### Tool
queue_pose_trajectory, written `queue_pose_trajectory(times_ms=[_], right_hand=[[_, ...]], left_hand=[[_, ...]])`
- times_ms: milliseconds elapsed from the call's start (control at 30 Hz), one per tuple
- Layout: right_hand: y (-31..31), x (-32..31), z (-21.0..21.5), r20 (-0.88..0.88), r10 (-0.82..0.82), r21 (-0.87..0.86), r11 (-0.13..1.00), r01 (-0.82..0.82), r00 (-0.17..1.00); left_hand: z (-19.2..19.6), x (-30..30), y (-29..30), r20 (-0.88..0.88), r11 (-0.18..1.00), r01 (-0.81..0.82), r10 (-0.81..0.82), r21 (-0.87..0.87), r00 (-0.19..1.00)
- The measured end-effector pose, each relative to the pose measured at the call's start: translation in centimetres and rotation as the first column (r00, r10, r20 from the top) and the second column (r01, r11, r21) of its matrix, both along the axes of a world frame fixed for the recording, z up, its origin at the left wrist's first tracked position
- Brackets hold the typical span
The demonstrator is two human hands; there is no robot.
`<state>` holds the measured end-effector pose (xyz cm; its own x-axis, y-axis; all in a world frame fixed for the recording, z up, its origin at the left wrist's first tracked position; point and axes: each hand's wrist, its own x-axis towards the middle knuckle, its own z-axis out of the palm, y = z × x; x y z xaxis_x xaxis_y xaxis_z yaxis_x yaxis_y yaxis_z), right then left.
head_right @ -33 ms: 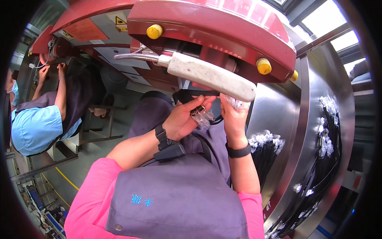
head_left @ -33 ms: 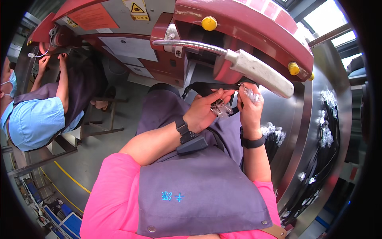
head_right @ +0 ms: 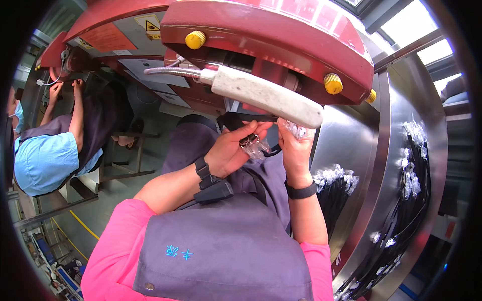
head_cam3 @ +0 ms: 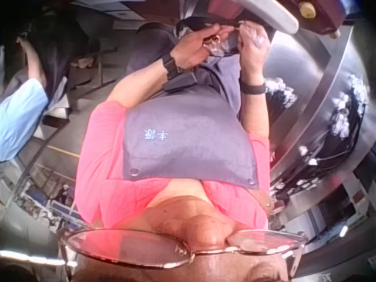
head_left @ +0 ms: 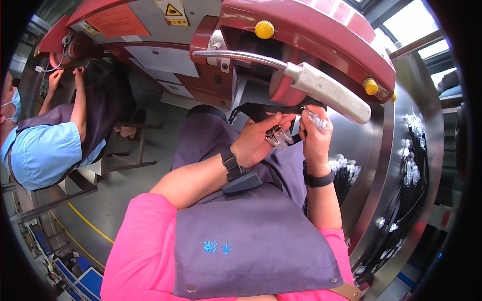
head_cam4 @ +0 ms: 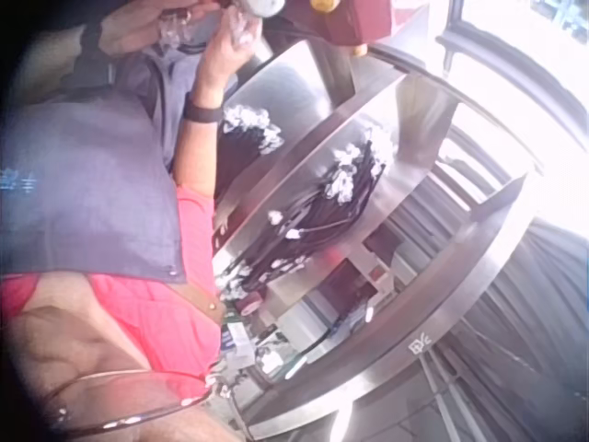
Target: Manually assembling small plastic clips onto black leather straps at a workshop station.
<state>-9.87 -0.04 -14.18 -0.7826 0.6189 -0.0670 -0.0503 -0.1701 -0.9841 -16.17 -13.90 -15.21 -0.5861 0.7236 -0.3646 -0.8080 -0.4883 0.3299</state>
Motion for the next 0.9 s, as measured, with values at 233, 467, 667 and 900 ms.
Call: queue_pose_trajectory(times_ms=[233, 467, 667, 900], right_hand=[[0.1, 0.0, -0.8, -0.020, 0.034, 0.027, 0.999, -0.033, 0.999], [0.1, -0.4, -0.9, -0.023, 0.046, 0.063, 0.997, -0.044, 0.999], [0.1, -0.6, -1.2, -0.028, 0.031, 0.034, 0.999, -0.030, 0.999], [0.1, -0.8, -1.0, -0.004, -0.001, 0.044, 0.999, 0.001, 1.000]], left_hand=[[-0.6, -0.2, -0.3, 0.009, 1.000, 0.007, -0.007, 0.001, 1.000], [-0.3, -0.1, -0.3, 0.004, 1.000, -0.029, 0.029, 0.012, 1.000], [-0.3, -0.3, -0.3, 0.013, 0.999, -0.031, 0.031, 0.008, 0.999], [-0.4, -0.4, -0.1, 0.027, 0.999, -0.030, 0.030, 0.024, 0.999]])
